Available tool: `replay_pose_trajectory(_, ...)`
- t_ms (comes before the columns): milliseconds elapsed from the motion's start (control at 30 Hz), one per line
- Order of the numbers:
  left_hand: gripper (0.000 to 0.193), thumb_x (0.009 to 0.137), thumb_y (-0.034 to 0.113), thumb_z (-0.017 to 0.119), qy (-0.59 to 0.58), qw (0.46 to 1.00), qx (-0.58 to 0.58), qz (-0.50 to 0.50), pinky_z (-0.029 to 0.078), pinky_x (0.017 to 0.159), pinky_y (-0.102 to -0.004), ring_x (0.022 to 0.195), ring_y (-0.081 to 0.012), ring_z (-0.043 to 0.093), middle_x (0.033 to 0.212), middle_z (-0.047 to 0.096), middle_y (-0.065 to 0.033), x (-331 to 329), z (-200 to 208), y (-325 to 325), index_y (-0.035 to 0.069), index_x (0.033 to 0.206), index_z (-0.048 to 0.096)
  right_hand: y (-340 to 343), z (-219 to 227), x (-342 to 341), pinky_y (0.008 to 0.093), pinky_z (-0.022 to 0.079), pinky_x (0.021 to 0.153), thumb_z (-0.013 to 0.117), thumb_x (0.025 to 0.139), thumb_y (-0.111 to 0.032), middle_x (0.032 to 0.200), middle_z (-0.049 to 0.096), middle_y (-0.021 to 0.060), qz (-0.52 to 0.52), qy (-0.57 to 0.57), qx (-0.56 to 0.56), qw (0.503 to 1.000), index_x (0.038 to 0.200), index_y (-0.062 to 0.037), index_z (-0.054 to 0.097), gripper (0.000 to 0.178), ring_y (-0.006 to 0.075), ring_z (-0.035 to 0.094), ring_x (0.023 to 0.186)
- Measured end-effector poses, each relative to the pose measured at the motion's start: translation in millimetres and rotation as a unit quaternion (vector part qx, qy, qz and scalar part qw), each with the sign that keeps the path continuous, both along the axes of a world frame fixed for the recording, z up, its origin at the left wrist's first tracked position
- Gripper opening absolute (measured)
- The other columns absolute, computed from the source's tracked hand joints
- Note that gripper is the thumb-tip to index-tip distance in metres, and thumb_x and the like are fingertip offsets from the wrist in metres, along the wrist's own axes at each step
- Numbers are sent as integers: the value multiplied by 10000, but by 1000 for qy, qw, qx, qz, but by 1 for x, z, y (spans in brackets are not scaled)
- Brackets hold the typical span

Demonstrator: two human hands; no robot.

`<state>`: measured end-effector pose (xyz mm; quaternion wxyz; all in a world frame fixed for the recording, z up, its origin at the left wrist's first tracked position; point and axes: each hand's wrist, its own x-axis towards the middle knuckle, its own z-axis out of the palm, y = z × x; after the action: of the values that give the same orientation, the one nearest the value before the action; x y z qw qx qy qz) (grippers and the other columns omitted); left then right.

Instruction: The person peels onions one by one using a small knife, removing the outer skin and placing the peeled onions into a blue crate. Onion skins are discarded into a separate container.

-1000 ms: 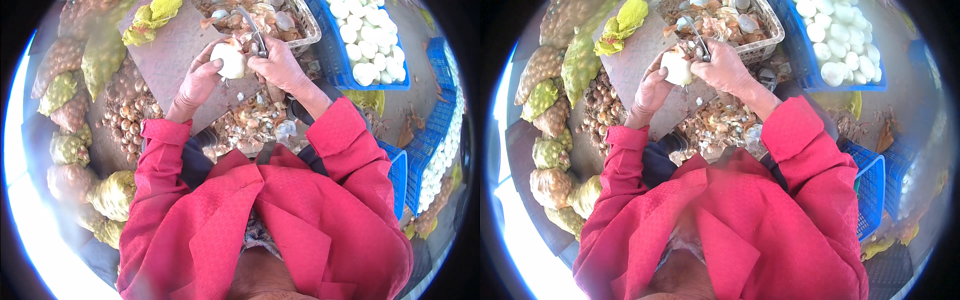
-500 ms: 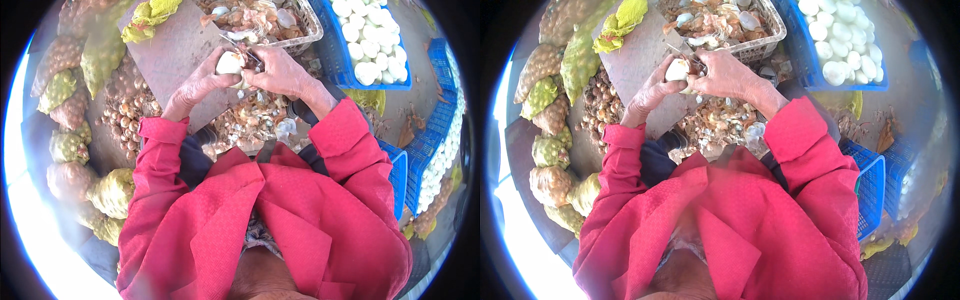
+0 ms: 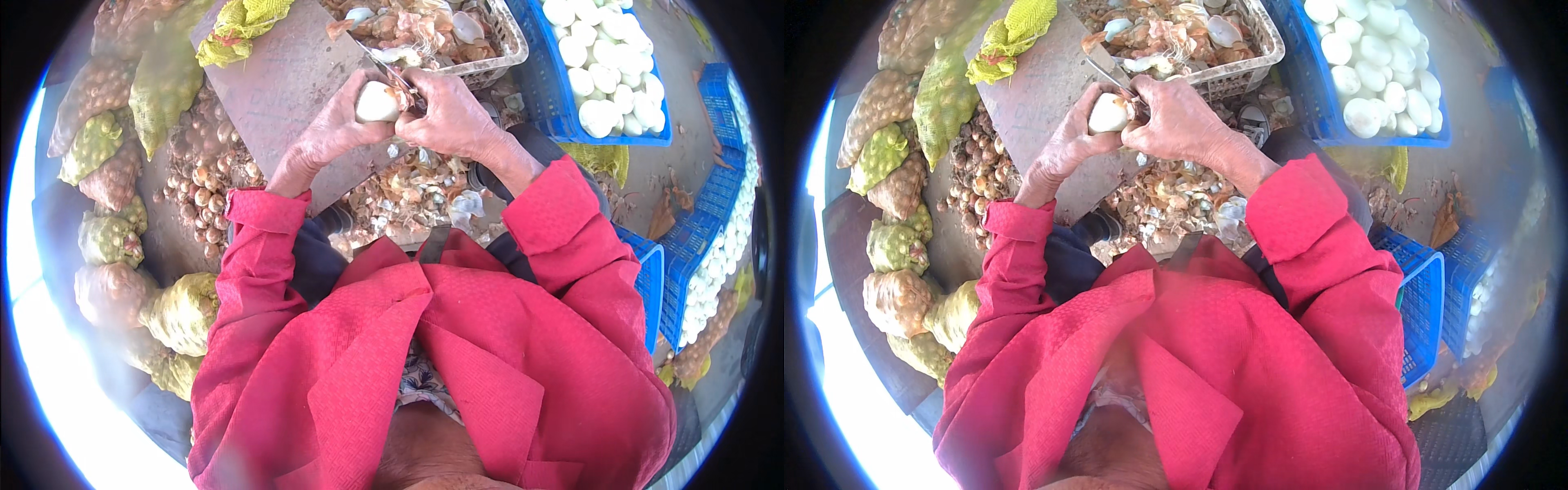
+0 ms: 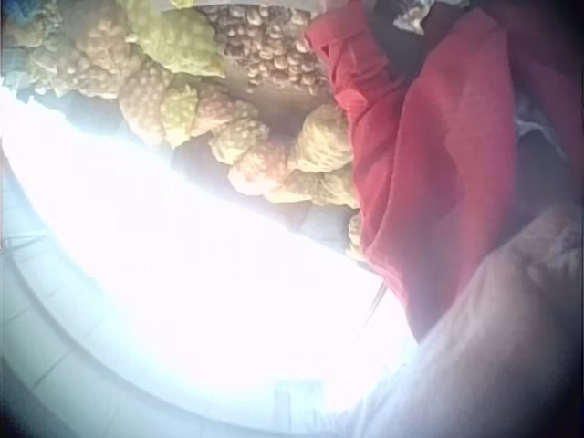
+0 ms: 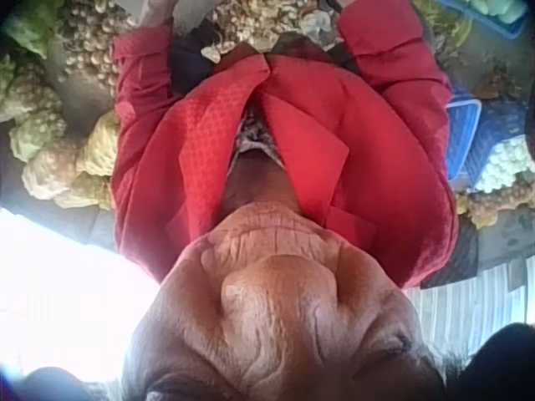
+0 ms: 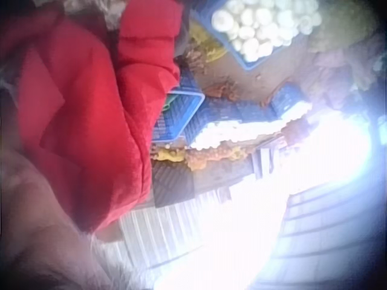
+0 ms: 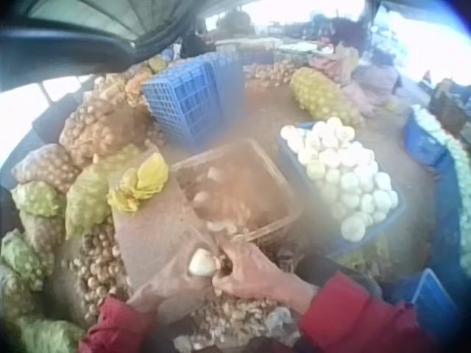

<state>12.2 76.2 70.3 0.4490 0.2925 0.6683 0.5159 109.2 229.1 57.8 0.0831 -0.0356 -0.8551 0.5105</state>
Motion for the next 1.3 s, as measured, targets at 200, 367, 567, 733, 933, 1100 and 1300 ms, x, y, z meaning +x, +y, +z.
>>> replay_pose_trajectory(200, 538, 670, 173, 683, -10, 999, 44, 0, 408, 761, -251, 891, -103, 485, 949, 514, -28, 0, 0, -1, 73, 1128, 420, 2, -2, 0, 291, 443, 599, 577, 705, -111, 657, 555, 97, -28, 12, -62, 998, 933, 23, 545, 266, 140, 540, 611)
replay_pose_trajectory(367, 604, 669, 209, 687, -19, 1000, -21, 0, 390, 814, -263, 949, -125, 475, 1025, 494, -33, -6, 7, -4, 85, 1183, 396, 15, 3, -2, 319, 465, 617, 560, 748, -197, 750, 612, 171, 29, -80, -105, 991, 949, 37, 563, 309, 203, 605, 602)
replay_pose_trajectory(567, 589, 687, 175, 689, 113, 991, -62, -47, 391, 820, -275, 933, -140, 480, 1003, 504, -52, -6, -5, -5, 58, 1184, 395, 8, 8, -2, 338, 476, 654, 569, 748, -254, 783, 609, 219, 59, -86, -31, 994, 1042, 109, 511, 471, 267, 627, 662)
replay_pose_trajectory(733, 614, 662, 216, 686, 143, 985, -62, -73, 421, 803, -309, 929, -177, 510, 988, 523, -94, -2, -2, -3, 50, 1182, 403, 10, -6, -1, 340, 474, 616, 571, 699, -232, 701, 602, 211, 40, -31, 19, 999, 929, 85, 555, 392, 266, 616, 637)
replay_pose_trajectory(933, 649, 680, 198, 663, 93, 994, 8, -52, 410, 833, -306, 964, -167, 499, 1041, 510, -77, 4, 3, -1, 63, 1237, 359, 13, 2, -2, 298, 458, 535, 580, 687, -175, 594, 579, 135, 17, -62, -63, 996, 808, 39, 582, 246, 178, 589, 535)
replay_pose_trajectory(1100, 603, 713, 146, 627, -1, 998, 66, -8, 379, 861, -280, 1007, -137, 466, 1066, 493, -38, 10, 10, -2, 87, 1249, 359, 11, 0, -2, 257, 443, 464, 569, 722, -128, 562, 577, 67, -24, -81, -223, 971, 790, 28, 575, 169, 118, 574, 496)
replay_pose_trajectory(1300, 587, 725, 117, 612, -52, 991, 118, 41, 368, 870, -267, 1023, -131, 454, 1111, 472, -20, 6, 5, -3, 104, 1257, 364, 14, 9, 1, 214, 362, 368, 555, 813, -217, 566, 572, 57, -13, -135, -296, 945, 792, 8, 564, 226, 80, 478, 402)
